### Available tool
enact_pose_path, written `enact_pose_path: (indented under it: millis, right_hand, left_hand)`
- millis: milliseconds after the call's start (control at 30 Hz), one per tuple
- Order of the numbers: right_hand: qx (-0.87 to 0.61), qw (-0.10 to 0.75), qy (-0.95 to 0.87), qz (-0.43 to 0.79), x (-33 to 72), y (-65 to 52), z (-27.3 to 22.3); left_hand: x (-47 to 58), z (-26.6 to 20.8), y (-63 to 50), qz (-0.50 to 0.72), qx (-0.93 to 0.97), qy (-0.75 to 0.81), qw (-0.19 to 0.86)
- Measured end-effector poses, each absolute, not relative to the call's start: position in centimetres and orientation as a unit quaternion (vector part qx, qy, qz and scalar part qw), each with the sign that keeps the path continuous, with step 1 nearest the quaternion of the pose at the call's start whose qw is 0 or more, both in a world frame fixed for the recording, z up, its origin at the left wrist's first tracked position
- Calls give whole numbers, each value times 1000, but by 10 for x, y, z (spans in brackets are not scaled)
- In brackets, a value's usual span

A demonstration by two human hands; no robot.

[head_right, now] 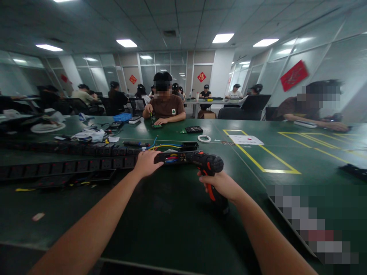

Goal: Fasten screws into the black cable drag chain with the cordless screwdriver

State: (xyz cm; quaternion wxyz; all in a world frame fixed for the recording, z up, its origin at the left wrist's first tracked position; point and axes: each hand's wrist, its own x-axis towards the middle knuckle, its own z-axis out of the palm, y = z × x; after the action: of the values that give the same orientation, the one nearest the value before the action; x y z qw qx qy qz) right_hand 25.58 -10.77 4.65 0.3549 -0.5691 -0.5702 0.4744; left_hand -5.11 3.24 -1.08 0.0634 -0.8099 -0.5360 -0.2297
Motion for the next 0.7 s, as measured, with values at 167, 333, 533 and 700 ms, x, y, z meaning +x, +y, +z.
enact_pose_path:
  millis: [167, 333, 533, 700]
  right_hand:
    - [-560, 360, -571, 481, 256, -110, 48]
    - [-559, 354, -563, 495, 259, -109, 47]
    - [-559, 353, -570, 488, 259, -109, 47]
    - [-552, 360, -580, 478, 257, -109, 46]
  left_hand:
    - [-51, -8, 31, -218, -811, -540, 58]
    - [-51, -9, 31, -221, -810, -540, 54]
    - [-51, -9, 31, -222, -811, -538, 57]
    - [-51, -11, 32, -231, -809, -536, 66]
